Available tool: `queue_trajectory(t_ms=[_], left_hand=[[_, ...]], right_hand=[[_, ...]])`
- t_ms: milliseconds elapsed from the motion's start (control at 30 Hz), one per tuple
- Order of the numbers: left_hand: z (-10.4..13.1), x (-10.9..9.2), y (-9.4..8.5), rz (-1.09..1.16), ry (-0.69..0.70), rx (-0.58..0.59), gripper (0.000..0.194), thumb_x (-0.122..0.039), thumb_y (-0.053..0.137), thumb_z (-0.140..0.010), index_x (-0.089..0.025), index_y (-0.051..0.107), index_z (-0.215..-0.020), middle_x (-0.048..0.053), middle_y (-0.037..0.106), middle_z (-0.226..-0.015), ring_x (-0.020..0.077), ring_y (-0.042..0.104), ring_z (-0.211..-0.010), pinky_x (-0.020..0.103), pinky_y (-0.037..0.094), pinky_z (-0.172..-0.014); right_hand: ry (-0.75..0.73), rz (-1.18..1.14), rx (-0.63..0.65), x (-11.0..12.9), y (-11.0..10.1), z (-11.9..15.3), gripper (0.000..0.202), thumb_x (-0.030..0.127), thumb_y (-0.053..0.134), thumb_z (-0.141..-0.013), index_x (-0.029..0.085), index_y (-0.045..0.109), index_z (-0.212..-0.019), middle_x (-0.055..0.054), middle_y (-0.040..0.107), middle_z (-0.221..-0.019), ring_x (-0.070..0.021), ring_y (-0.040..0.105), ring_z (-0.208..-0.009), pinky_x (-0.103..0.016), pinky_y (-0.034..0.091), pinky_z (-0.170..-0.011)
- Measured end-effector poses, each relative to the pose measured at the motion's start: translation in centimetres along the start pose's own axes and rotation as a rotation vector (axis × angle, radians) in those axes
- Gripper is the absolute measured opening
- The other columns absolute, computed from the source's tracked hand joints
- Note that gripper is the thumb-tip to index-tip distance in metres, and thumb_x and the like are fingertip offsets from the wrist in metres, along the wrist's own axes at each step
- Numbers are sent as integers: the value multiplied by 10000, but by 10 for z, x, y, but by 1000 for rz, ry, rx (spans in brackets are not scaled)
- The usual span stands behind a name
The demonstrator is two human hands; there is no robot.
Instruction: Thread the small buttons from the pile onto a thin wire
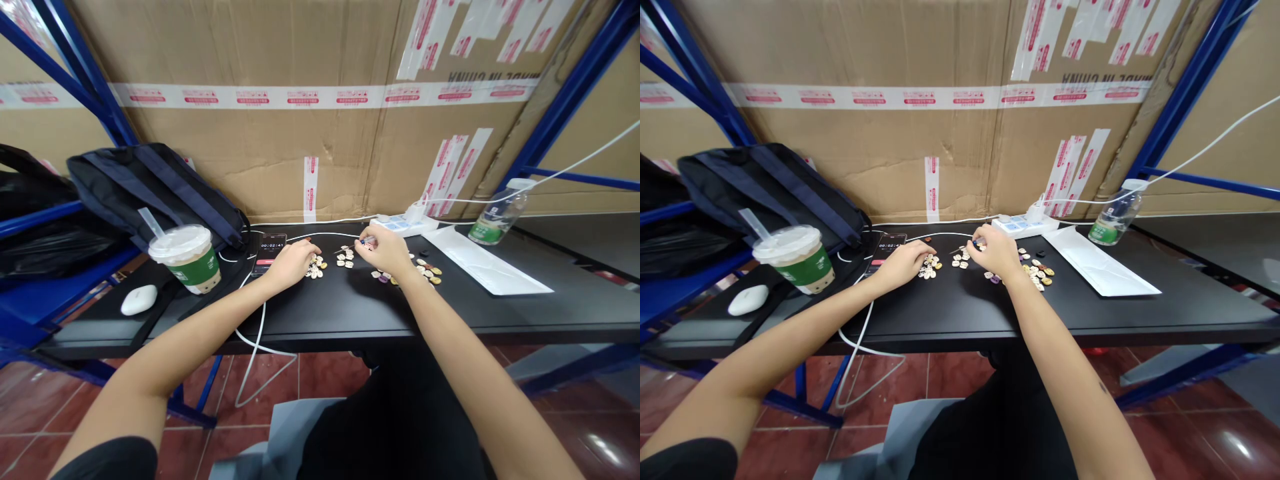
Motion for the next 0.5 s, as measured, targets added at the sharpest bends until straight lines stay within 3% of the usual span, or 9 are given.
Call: queue_trajectory(t_ms=[200, 500], left_hand=[[2, -3, 1, -35, 7, 2, 300, -118, 442, -968, -191, 703, -1096, 69, 692, -1167, 214, 659, -1088, 362, 513, -968], [2, -4, 3, -35, 47, -8, 256, -150, 470, -958, -207, 700, -1056, 50, 707, -1131, 216, 645, -1106, 373, 493, -976]], right_hand=[[73, 77, -107, -1, -4, -1, 128, 261, 660, -719, 218, 549, -671, -22, 589, -728, -173, 495, -646, -308, 276, -560], [70, 64, -94, -1, -4, -1, 138, 256, 656, -707, 220, 536, -648, -21, 596, -713, -172, 488, -630, -306, 284, -555]])
Point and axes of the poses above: each hand's wrist, its own z-axis away from the middle knuckle, its own y-axis out of the palm, x = y × z, the point moved 3 cm from there along -z, towards the middle knuckle
